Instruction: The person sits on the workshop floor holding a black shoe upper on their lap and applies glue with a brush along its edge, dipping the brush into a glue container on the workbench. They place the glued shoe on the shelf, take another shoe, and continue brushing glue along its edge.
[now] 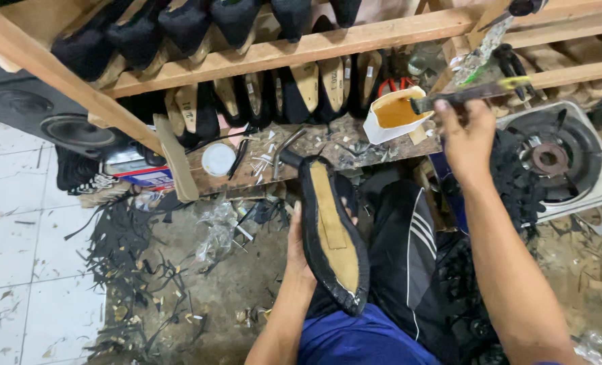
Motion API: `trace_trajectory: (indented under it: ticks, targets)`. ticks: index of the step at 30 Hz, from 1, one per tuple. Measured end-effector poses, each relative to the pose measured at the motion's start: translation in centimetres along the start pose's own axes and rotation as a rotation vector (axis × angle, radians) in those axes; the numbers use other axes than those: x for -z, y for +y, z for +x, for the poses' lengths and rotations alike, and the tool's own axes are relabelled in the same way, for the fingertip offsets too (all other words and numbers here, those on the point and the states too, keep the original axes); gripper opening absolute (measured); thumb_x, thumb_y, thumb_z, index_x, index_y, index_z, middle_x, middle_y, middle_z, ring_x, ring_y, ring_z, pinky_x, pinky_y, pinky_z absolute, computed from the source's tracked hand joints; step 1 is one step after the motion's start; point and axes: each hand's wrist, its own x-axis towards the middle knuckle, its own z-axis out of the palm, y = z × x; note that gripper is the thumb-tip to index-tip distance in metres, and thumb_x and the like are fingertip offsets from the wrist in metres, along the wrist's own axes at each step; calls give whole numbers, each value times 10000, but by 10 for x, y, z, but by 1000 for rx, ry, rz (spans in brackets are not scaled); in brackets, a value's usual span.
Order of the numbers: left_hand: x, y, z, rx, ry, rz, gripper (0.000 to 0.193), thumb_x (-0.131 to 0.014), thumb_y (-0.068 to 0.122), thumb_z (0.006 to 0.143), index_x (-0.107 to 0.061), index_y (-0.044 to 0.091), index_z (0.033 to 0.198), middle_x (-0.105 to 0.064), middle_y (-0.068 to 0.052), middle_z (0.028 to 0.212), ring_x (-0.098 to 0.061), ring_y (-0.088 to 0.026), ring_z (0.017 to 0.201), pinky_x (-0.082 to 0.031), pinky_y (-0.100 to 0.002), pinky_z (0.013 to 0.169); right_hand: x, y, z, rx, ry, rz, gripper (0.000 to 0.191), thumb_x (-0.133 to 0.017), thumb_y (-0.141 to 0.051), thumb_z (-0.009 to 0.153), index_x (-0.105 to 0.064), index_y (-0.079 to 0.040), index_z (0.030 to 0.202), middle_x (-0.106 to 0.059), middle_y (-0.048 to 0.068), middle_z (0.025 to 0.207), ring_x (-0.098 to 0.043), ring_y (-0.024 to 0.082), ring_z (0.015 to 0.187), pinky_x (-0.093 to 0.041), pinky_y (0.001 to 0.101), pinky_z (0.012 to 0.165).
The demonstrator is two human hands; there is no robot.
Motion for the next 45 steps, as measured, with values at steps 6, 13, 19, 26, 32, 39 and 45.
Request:
trace_trajectory:
  ticks: [6,13,19,26,32,39,45]
  targets:
    - [22,-4,-18,-79,203,37,602,-621,612,873,-696,133,1230,-738,-116,1095,-711,-350,962,-584,-498,836,-26,59,37,292,-202,-733,210,-822,-190,897,-736,-2,934,-687,181,914,-647,380,859,-504,482,737]
    - [7,-8,-32,-196,257,87,618,-591,589,951,-668,76,1286,-714,-145,1147,-716,-268,954,-615,-425,887,-30,63,51,311,-254,-830,171,-814,-223,870,-764,-60,884,-710,163,886,-650,380,879,-482,516,769]
    - [-19,-4,-32,-214,201,254,579,-582,564,935,-642,117,1299,-702,-141,1114,-731,-258,876,-626,-449,823,-9,48,34,222,-166,-764,244,-776,-196,958,-680,26,924,-666,218,870,-632,418,803,-488,496,737]
    - [-48,-15,-31,-236,97,381,617,-632,499,914,-508,166,1418,-692,-100,1138,-721,-266,877,-637,-467,776,-2,-33,-11,-87,-114,-163,157,-736,-130,1010,-722,15,1068,-696,89,894,-630,180,814,-489,327,754]
    - [-79,-25,-45,-278,-23,504,771,-703,495,884,-389,156,1500,-654,-140,1189,-721,-285,908,-640,-460,791,-15,-123,-100,254,-78,103,189,-717,-46,1033,-685,47,1194,-690,88,1081,-653,110,962,-538,234,866]
    - [-91,-35,-59,-376,-53,588,855,-756,423,865,-345,94,1538,-608,-172,1322,-697,-258,1021,-617,-443,840,-27,-151,-112,529,-53,-160,223,-752,62,956,-676,54,1166,-710,169,1083,-719,207,930,-608,299,819]
    - [-86,-38,-63,-505,-94,700,917,-766,428,839,-328,45,1549,-573,-165,1370,-652,-225,1185,-581,-368,988,-15,-169,-112,642,-58,-214,215,-751,89,920,-650,76,1109,-707,176,1011,-712,256,905,-592,331,781]
